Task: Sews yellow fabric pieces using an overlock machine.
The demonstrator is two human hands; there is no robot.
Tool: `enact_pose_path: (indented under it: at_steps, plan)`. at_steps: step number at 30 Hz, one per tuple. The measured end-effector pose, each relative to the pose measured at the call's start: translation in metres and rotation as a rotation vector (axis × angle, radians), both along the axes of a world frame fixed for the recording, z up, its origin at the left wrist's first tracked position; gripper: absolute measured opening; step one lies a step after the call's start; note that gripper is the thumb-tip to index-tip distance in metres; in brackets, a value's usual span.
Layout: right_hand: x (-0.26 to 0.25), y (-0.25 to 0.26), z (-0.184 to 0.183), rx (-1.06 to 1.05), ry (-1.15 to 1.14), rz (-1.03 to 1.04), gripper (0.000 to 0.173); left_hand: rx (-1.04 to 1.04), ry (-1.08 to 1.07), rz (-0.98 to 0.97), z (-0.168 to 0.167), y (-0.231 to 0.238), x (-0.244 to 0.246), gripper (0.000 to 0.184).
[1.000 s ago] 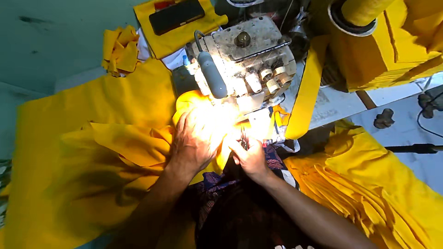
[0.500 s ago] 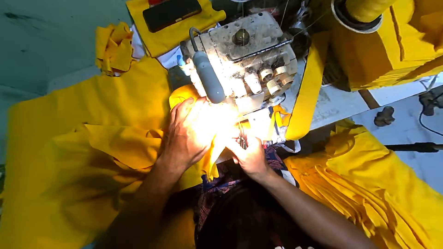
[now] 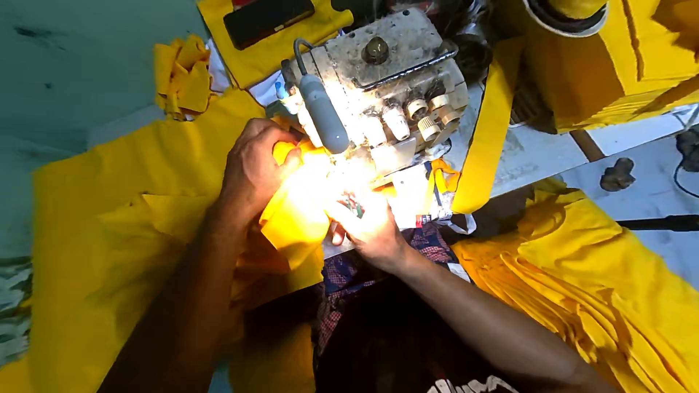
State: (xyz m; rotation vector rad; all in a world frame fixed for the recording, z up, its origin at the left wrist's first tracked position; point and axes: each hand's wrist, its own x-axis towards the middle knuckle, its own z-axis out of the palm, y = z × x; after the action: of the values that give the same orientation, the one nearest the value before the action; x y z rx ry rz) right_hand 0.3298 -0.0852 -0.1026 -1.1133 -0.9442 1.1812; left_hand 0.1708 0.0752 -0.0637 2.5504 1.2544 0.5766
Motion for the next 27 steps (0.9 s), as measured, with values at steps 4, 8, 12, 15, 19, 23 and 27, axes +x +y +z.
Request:
enact_pose_path:
  at_steps: [4,8,12,15,19,23,27]
  plan:
    - [0.009,-0.013,-0.009,-0.016,-0.053,0.034,0.018,-0.282,-0.047,0.059,0.008,-0.011,-0.018,0.07]
    - [0.023,-0.024,-0.026,-0.015,-0.256,-0.011,0.021,-0.325,-0.069,0.025,0.018,-0.027,-0.035,0.057]
    - [0.034,-0.026,-0.027,-0.006,-0.446,-0.105,0.025,-0.266,-0.143,-0.03,0.027,-0.041,-0.043,0.012]
    - [0.039,-0.024,-0.02,0.043,-0.492,-0.105,0.029,-0.38,-0.217,0.008,0.032,-0.05,-0.042,0.015]
    - [0.039,-0.02,-0.01,0.147,-0.539,-0.082,0.033,-0.377,-0.319,0.135,0.028,-0.047,-0.029,0.035]
    - [0.037,-0.02,-0.009,0.176,-0.565,-0.063,0.035,-0.18,-0.118,0.018,0.017,-0.026,-0.017,0.053]
    - [0.04,-0.024,-0.011,0.199,-0.614,-0.078,0.035,-0.093,-0.045,-0.019,0.021,-0.02,-0.013,0.023]
